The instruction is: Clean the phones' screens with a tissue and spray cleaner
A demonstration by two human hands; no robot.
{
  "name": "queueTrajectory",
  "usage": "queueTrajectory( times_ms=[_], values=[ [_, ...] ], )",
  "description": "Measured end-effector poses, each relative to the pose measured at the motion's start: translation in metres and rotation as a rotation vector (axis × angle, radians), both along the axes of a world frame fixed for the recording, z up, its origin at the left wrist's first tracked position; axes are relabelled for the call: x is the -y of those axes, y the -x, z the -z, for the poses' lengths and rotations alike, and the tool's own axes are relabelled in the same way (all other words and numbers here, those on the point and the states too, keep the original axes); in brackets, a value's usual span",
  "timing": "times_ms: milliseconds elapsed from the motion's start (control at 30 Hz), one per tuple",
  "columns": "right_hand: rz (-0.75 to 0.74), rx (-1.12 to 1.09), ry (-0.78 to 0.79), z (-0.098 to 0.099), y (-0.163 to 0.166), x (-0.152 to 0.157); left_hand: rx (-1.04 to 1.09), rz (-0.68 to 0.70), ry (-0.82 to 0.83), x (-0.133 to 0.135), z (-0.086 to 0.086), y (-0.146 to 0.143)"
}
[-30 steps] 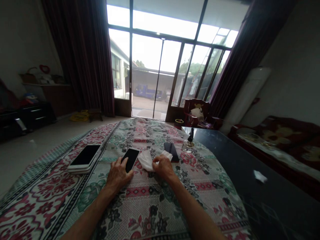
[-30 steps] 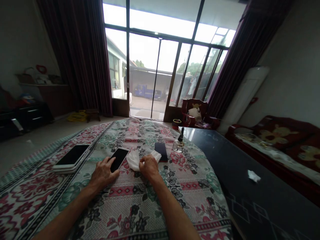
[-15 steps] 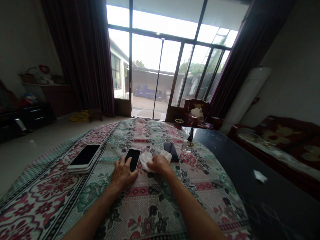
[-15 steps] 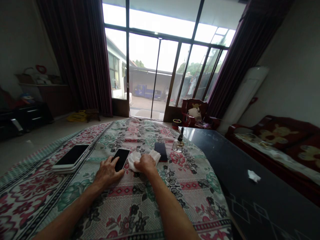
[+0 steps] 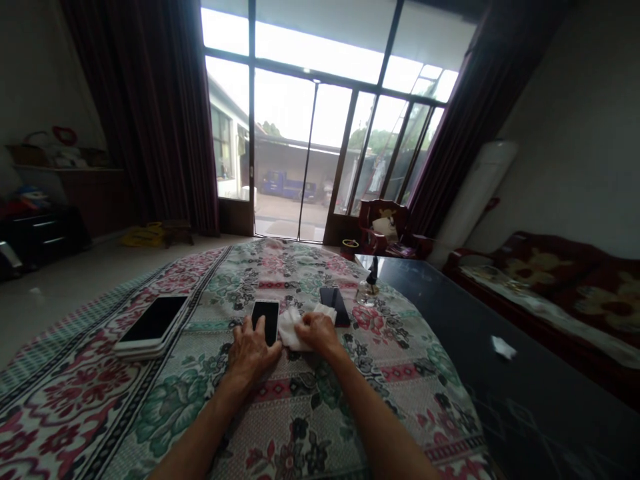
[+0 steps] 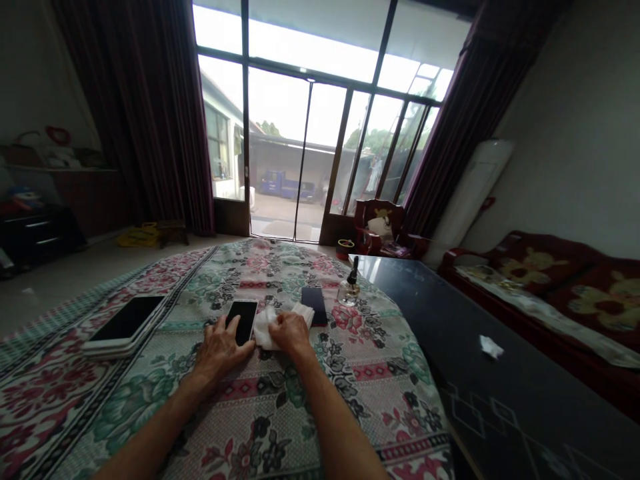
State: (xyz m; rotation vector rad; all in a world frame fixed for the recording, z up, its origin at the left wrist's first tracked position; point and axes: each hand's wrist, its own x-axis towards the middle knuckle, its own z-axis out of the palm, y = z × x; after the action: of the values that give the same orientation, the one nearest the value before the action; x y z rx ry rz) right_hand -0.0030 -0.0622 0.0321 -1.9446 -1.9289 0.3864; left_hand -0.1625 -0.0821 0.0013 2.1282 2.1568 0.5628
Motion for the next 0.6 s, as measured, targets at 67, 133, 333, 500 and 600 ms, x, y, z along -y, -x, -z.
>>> queueTrajectory(
  times_ms=[67,133,333,500,600],
  values=[
    [0.04,-0.047,-0.063,0.001,-0.005,0.003,-0.004,0.006,-0.011,0.001,0.0,0.001],
    [0.09,-0.075,-0.114,0.003,-0.011,0.005,-0.002,0.01,-0.01,0.002,0.0,0.001],
    [0.263,-0.012,-0.24,0.01,-0.03,0.009,-0.002,0.006,-0.018,0.002,-0.001,-0.002],
    [0.321,0.097,-0.15,0.011,-0.04,0.015,-0.014,0.012,-0.031,0.002,0.002,-0.002],
    [0.33,0.116,-0.068,0.01,-0.04,0.018,-0.011,0.015,-0.034,0.002,0.003,-0.002]
  ],
)
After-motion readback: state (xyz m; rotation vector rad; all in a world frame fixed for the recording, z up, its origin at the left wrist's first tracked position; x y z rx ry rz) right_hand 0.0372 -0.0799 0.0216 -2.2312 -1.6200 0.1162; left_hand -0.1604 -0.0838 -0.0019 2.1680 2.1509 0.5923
